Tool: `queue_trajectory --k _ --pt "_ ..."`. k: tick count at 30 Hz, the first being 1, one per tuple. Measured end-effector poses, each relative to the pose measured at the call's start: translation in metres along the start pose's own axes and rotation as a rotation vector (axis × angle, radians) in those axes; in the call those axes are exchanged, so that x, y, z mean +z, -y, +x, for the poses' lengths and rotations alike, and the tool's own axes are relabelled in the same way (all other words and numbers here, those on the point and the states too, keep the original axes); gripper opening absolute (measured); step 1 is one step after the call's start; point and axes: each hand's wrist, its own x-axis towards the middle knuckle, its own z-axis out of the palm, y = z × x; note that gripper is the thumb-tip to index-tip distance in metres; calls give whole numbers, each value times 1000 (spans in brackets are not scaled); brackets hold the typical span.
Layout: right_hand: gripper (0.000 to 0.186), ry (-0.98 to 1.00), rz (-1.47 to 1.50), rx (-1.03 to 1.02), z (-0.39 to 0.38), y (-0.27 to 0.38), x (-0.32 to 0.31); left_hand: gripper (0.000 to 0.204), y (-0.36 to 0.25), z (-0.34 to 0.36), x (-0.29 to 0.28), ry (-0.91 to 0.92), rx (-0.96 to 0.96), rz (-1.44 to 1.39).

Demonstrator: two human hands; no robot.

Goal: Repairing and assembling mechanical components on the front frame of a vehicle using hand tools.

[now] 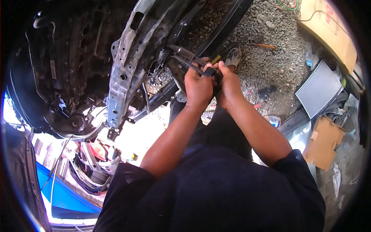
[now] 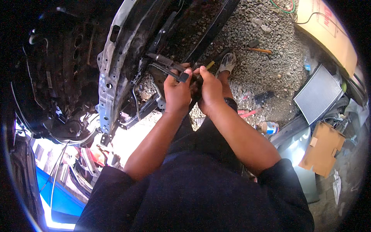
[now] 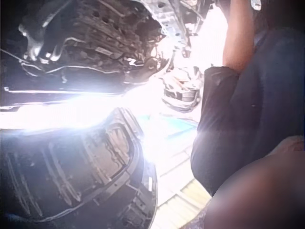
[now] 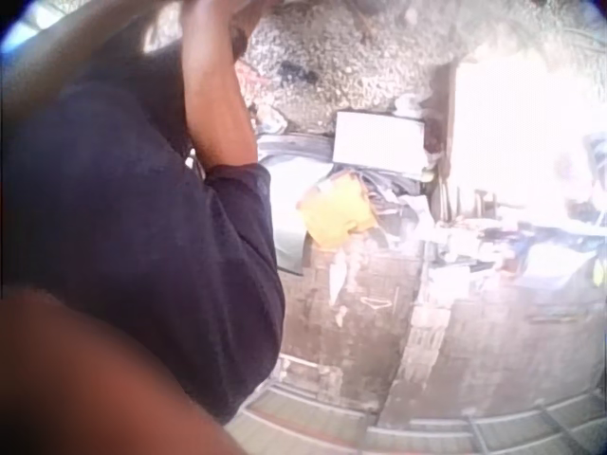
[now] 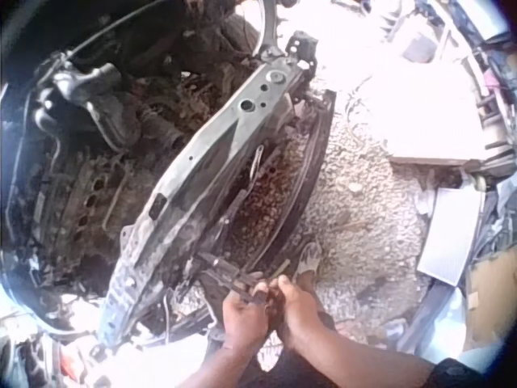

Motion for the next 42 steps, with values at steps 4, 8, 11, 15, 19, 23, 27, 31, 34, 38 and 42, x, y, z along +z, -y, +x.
queue_trajectory --k 4,8,11,15,19,23,27,31,34,38,42 --pt "35 -47 -5 -9 3 3 2 18 -4 1 8 -95 72 237" --pt "35 -82 1 -51 4 5 2 19 -9 2 10 -116 2 294" --pt "36 -9 -13 7 11 4 -5 19 -6 3 6 -49 -14 243" --pt "36 20 -53 82 8 14 -3 19 -10 -1 6 -28 -8 173" --pt "37 -96 -113 -84 10 3 1 17 -5 0 5 -94 188 471" --pt "38 -167 -555 -650 21 -17 -12 18 0 1 11 -137 268 540" --pt "33 -243 -222 27 14 9 6 18 -10 3 5 -120 79 477" --pt "32 -73 -102 114 11 12 -3 17 -22 1 8 -71 -24 287" --pt "33 -138 -259 -403 13 -23 4 18 7 11 -4 -132 333 508" --pt "33 -78 -331 -359 10 -11 -1 18 -4 6 6 -121 216 389" --pt "34 272 -68 365 14 20 -12 18 -16 0 8 -127 118 391"
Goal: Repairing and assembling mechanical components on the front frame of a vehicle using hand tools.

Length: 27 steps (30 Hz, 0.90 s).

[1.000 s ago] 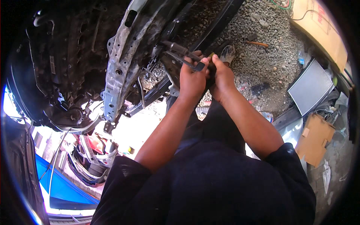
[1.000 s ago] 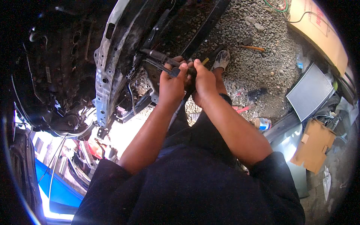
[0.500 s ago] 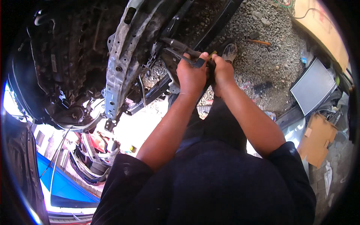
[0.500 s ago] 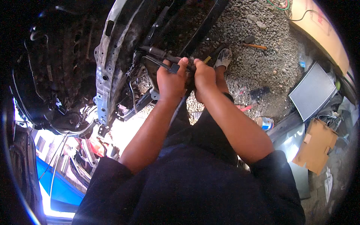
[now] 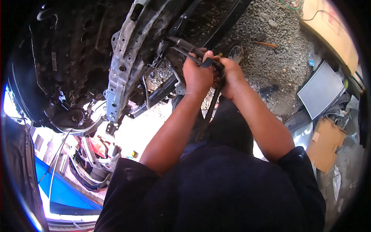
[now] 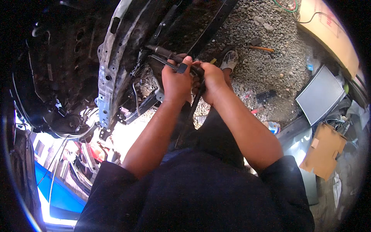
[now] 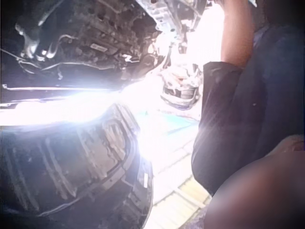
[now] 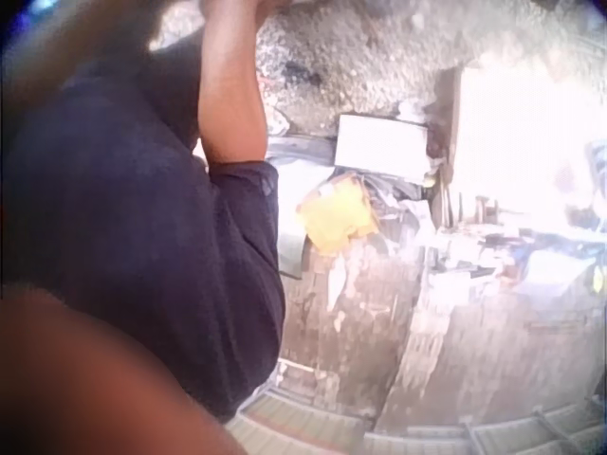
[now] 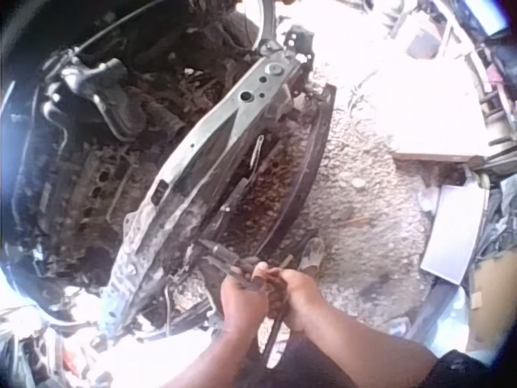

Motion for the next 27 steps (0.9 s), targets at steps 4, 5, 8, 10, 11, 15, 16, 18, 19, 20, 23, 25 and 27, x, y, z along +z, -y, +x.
queue_trajectory --k 4,5,8,10,11,15,16,18,19,20,23,25,27 --pt "35 -524 -433 -898 21 -45 -7 18 6 -2 11 -16 66 8" --pt "34 -576 -666 -1040 20 -46 -5 17 4 -5 9 -34 74 15" --pt "31 -436 -131 -609 20 -31 13 18 19 11 4 -17 103 -101" --pt "29 -288 -45 -261 -1 -8 10 20 25 13 -1 -23 114 -153" --pt "28 -135 32 58 -13 4 10 21 13 8 -4 -8 30 -118" --pt "27 -432 -340 -794 18 -32 -7 16 12 4 12 -45 139 21" --pt "27 -483 -512 -1016 29 -35 -22 16 10 3 16 -15 105 -43" --pt "28 -521 -384 -761 12 -24 12 17 16 8 9 -1 65 -58" --pt "29 -557 -261 -513 5 -17 29 18 19 11 4 19 28 -80" --pt "29 -402 -125 -220 -1 -6 23 18 22 9 1 18 26 -79" --pt "29 -124 -117 39 -7 14 -1 21 24 6 3 59 26 -222" --pt "26 -172 -101 -25 -4 7 5 25 24 7 -1 219 7 -290" --pt "25 -471 -123 -425 -4 -11 26 22 18 5 -1 158 48 -178"
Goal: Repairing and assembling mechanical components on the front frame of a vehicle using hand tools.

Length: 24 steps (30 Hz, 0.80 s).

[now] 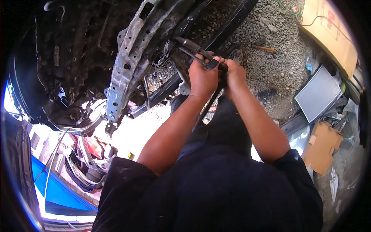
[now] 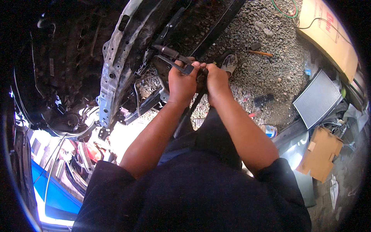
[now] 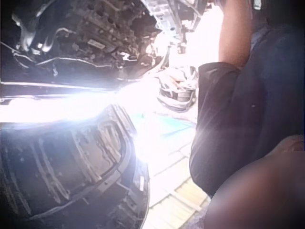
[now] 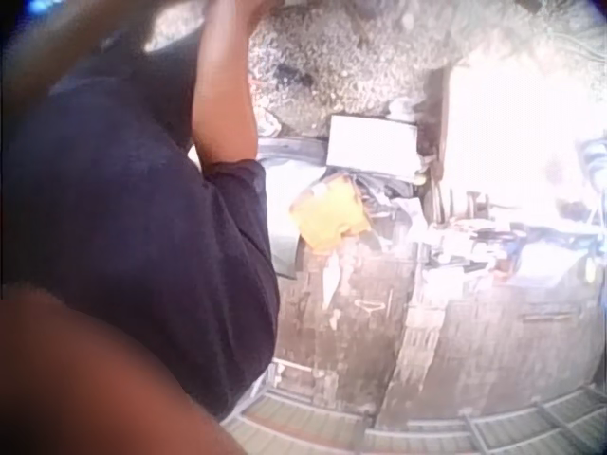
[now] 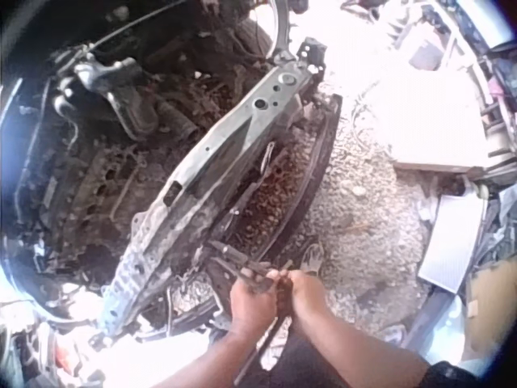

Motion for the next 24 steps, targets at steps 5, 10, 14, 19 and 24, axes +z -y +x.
queue_trajectory --k 5,10,14,19,24 --pt "28 -119 -558 -934 15 -27 -12 20 -15 -6 7 -130 54 329" --pt "25 176 -15 248 23 -3 -21 21 -12 3 -3 -107 -25 406" --pt "26 190 -93 -45 24 -23 -21 19 -12 -1 1 -40 -85 4" --pt "26 -125 -386 -506 27 -32 -21 18 -5 -1 8 -115 23 307" --pt "22 321 94 368 3 1 -11 16 9 1 -7 -113 -44 11"
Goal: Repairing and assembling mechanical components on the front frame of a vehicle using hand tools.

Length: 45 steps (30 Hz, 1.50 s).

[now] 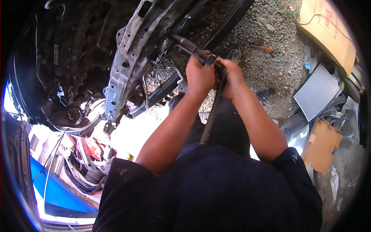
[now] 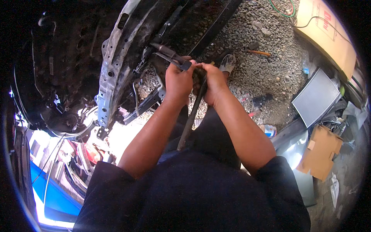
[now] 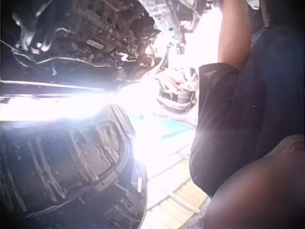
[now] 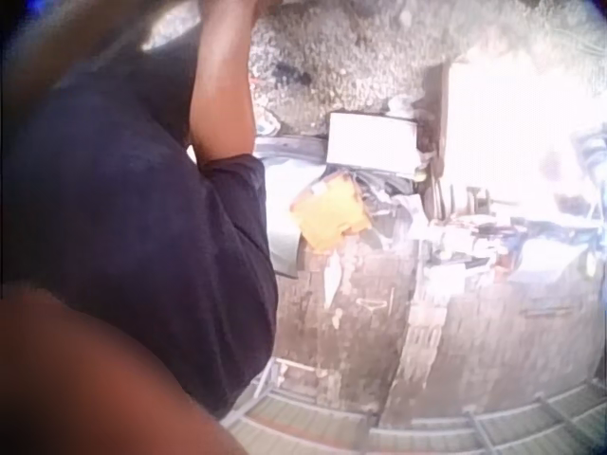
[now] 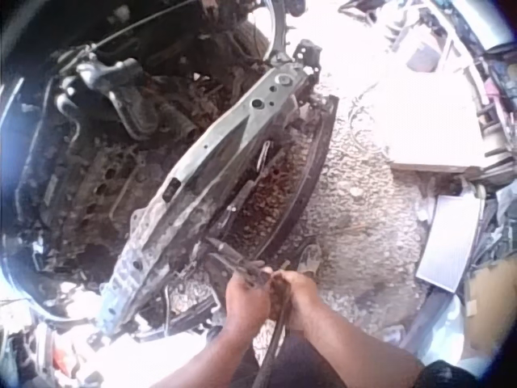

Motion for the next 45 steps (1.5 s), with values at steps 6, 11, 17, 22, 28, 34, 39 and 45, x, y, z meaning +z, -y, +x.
queue_trajectory --k 6,11,17,22,28,34,39,45 --pt "26 -343 -536 -909 35 -29 -25 28 -3 0 9 -23 41 145" --pt "31 -118 -94 -202 20 4 -24 34 -61 -55 -19 239 110 586" --pt "32 -277 -300 -824 -1 -5 -5 54 -170 20 -120 43 728 805" --pt "33 -383 -531 -1058 16 -27 2 59 -186 124 -125 -80 724 1225" --pt "43 -129 -117 -274 -14 0 -6 62 -170 129 -109 -119 727 1319" --pt "38 -510 -599 -1177 22 -51 -11 60 -174 128 -102 -136 743 1315" --pt "35 -487 -479 -1064 9 -44 -5 56 -168 125 -97 -182 775 1330" --pt "33 -241 -87 -383 -20 -20 13 55 -166 129 -106 -210 757 1340"
